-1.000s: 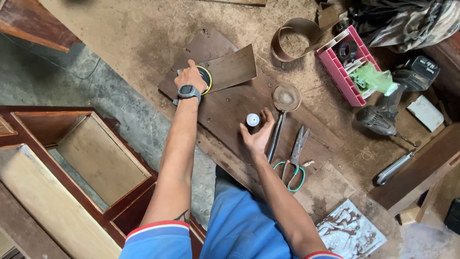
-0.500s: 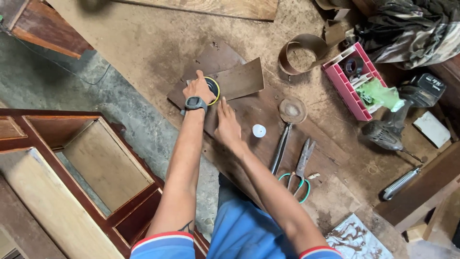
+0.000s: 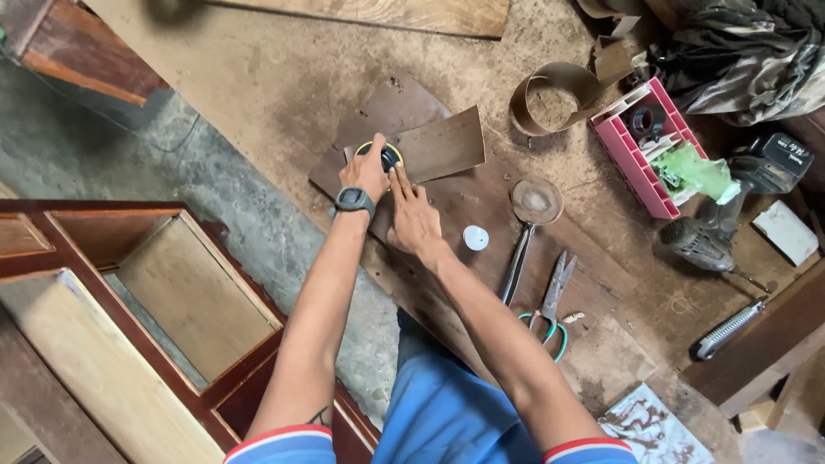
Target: Applying glue to a small piece of material and adhering it to a wooden board, followed by pressing it down and trimming.
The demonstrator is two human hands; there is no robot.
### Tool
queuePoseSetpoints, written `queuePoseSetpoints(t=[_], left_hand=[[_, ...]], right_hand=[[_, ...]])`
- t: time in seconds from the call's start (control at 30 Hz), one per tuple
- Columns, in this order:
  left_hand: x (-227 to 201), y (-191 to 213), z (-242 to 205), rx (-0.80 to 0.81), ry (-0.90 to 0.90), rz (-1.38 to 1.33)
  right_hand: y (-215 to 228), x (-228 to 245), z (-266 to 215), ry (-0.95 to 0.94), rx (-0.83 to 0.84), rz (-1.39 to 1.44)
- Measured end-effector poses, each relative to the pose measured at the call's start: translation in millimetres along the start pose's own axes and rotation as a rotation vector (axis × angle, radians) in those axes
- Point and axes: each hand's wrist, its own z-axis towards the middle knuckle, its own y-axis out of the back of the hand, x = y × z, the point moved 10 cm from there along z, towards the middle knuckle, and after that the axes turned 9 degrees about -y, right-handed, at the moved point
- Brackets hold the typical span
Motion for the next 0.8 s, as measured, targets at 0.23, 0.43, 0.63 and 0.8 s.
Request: queuePoseSetpoints(t=[0.23,0.43,0.63,0.8], left_hand=[[5,-8,4,0.002,-0.073,-0.024],[9,-11,5,0.046,-0.147,0.023],[37,-16,33,0.12,-0.154,-0.052],[62,3,59,-0.143,-0.065,0.062]], right_hand=[[-22,-5,38,-0.017,0.069,-0.206],[-23,-4,42,-0.065,0.137,-0.248],[-28,-5,43,-0.086,0.207,-0.301],[-43,-7,50,-0.109,0.202,-0.354]])
